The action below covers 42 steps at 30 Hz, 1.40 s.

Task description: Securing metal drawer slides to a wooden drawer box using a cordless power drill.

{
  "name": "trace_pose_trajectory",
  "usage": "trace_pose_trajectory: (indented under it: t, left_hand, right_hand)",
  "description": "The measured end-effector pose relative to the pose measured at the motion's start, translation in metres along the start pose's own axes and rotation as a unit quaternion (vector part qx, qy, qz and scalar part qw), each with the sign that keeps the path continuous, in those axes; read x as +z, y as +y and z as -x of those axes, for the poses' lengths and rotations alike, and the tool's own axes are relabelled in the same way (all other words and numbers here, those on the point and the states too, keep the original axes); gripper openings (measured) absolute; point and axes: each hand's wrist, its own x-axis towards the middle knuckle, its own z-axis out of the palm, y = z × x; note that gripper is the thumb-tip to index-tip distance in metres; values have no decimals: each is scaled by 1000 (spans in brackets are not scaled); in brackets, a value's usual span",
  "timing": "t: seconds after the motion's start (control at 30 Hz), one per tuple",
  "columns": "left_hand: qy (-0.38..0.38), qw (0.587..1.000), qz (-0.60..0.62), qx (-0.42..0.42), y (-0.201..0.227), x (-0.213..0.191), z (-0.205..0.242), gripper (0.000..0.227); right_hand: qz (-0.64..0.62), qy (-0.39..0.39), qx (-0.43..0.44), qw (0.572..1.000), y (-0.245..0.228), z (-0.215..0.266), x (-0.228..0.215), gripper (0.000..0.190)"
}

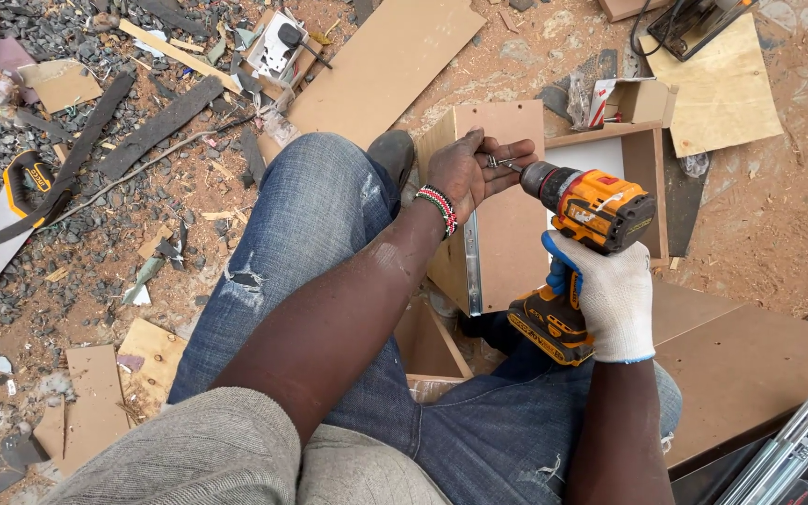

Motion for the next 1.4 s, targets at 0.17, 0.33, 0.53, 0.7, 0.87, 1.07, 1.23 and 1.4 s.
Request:
trace_pose_trajectory:
  t: [0.17,0.33,0.53,0.7,0.87,1.07,1.23,1.4]
  left_hand:
    - [2,1000,-10,1,-3,-7,-4,46]
    - [38,997,-66,-3,-8,-17,-11,28]
    - [34,994,-102,-21,-5,-21,-15,31]
    - [-28,985,-157,-61,8,0,3,46]
    - [-70,990,-108,-61,10,12,21,33]
    - [-65,995,-69,-33,10,13,23,16]
    - [-36,998,-53,-4,11,17,25,22]
    - [-3,998,-59,6,12,26,30,20]
  right_hand:
    - [-5,-3,-18,1000,-1,0,-2,33]
    - [-45,-8,-30,999,-4,1,-5,26]
    - [-66,-4,-42,997,-2,0,-9,21]
    - [-81,-3,-45,996,-2,1,-12,17]
    - [-97,1,-39,995,2,-2,-15,17]
    - [-103,1,-42,994,6,-3,-17,17]
    - [-96,-2,-44,994,3,-1,-15,17]
    - [-94,-7,-44,995,5,0,-13,17]
